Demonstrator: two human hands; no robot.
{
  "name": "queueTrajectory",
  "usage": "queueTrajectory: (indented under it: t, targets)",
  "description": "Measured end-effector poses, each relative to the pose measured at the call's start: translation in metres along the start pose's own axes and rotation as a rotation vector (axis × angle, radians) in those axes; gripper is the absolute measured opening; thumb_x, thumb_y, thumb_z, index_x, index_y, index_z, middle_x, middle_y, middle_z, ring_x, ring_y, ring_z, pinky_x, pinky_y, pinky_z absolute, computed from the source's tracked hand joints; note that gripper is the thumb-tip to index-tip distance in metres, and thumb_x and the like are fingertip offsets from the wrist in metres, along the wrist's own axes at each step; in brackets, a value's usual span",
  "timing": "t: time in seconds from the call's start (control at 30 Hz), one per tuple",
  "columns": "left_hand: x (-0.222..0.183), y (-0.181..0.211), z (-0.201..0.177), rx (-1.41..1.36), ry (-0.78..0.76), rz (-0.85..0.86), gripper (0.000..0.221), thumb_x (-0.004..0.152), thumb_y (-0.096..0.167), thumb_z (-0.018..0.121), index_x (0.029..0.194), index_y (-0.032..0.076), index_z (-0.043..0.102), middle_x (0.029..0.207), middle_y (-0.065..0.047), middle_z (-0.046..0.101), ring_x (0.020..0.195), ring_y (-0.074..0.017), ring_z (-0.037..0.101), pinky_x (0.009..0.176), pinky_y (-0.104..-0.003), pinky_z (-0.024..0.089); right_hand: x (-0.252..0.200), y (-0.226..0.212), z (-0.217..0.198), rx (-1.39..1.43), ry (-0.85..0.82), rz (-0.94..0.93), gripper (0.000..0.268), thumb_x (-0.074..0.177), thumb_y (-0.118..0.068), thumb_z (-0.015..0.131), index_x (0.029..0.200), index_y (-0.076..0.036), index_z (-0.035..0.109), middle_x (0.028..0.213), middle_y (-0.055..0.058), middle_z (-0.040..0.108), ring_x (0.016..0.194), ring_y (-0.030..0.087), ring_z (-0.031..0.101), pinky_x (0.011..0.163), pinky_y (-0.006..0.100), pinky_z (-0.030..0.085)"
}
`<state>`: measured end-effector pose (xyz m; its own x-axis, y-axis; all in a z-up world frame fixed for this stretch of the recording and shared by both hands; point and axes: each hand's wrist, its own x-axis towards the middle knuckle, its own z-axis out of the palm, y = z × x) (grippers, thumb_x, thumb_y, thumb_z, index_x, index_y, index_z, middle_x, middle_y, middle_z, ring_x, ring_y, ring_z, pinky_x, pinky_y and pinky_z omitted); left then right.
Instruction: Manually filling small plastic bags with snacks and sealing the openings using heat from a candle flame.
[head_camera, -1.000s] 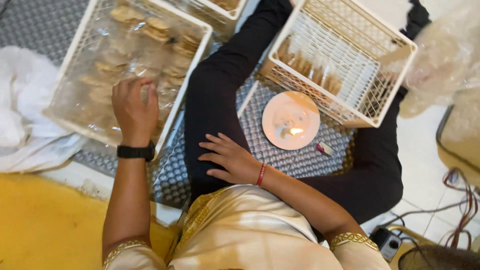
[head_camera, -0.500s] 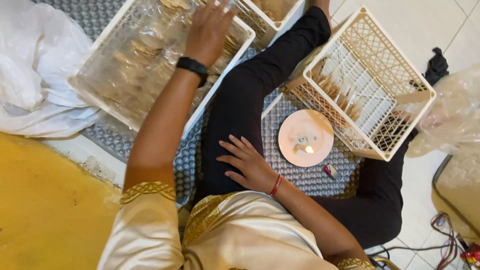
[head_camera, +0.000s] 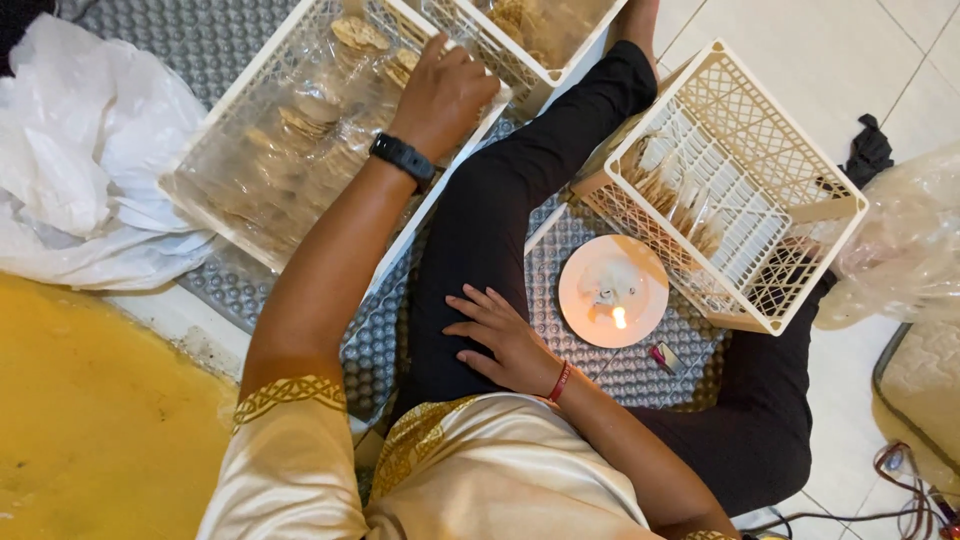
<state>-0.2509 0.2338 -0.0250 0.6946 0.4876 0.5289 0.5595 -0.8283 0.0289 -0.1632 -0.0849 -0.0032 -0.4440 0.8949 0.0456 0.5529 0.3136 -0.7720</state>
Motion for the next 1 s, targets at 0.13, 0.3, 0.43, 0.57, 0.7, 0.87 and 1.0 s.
queueTrajectory:
  t: [0.13,0.3,0.43,0.57,0.7,0.87,1.0]
  targets:
    - [0.016,0.035,-0.073,-0.02,-0.01,0.09,0.015,0.086,0.004,0.07,0.085,0.018,0.075,0.085,-0.001,0.074,0.081,-0.0189,0.066,0.089,-0.037,0.05,-0.005,-0.011,-0.027,0.17,0.127,0.091,0.029,0.092,-0.008,0.069,0.12,-0.005,0.069,0.14,0.014,0.063,0.141,0.034,0.052,0.118,0.044,0.039]
    - [0.025,0.074,-0.125,-0.2,0.075,0.303,0.017,0.089,0.027,0.074,0.08,0.025,0.06,0.072,0.005,0.056,0.074,-0.0188,0.06,0.068,-0.035,0.045,-0.024,-0.009,-0.071,0.049,0.671,0.14,0.048,0.091,-0.008,0.073,0.137,-0.003,0.058,0.136,0.022,0.061,0.136,0.043,0.053,0.115,0.055,0.038]
    - [0.031,0.133,-0.185,-0.584,-0.055,0.386,0.019,0.088,0.03,0.077,0.084,0.02,0.062,0.07,0.0,0.057,0.072,-0.0265,0.063,0.062,-0.04,0.048,-0.053,-0.013,-0.103,0.041,0.754,0.137,0.088,0.086,-0.021,0.084,0.157,-0.005,0.034,0.159,0.019,0.039,0.151,0.039,0.032,0.123,0.053,0.024]
    - [0.043,0.183,-0.202,-0.871,-0.18,0.473,0.011,0.095,0.025,0.073,0.097,0.015,0.069,0.08,-0.005,0.069,0.078,-0.0308,0.071,0.063,-0.04,0.055,-0.102,-0.005,-0.095,0.289,0.818,0.172,0.054,0.078,-0.018,0.089,0.116,-0.002,0.054,0.122,0.016,0.059,0.119,0.032,0.054,0.104,0.05,0.039]
    - [0.035,0.226,-0.181,-1.332,-0.45,0.114,0.018,0.096,0.019,0.071,0.114,0.023,0.073,0.086,-0.005,0.079,0.068,-0.0209,0.076,0.066,-0.033,0.058,-0.125,-0.042,-0.099,0.389,0.981,0.37,0.009,0.087,-0.01,0.078,0.09,-0.001,0.078,0.083,0.016,0.076,0.082,0.027,0.076,0.074,0.04,0.059]
    - [-0.03,0.303,-0.123,-1.938,-0.608,-0.225,0.083,0.078,0.028,0.091,0.148,0.012,0.049,0.136,-0.012,0.063,0.124,-0.0234,0.063,0.108,-0.041,0.05,-0.146,-0.051,-0.088,0.448,1.368,0.501,0.016,0.094,-0.016,0.074,0.101,-0.003,0.078,0.071,0.009,0.073,0.069,0.01,0.063,0.064,0.027,0.053]
    - [-0.064,0.332,-0.104,-1.862,-0.9,-0.233,0.083,0.077,0.015,0.091,0.149,0.006,0.049,0.142,-0.013,0.06,0.133,-0.0221,0.055,0.114,-0.044,0.044,-0.172,-0.034,-0.073,0.558,1.497,0.649,0.03,0.102,-0.028,0.061,0.095,-0.005,0.078,0.072,0.01,0.076,0.066,0.009,0.063,0.063,0.027,0.055]
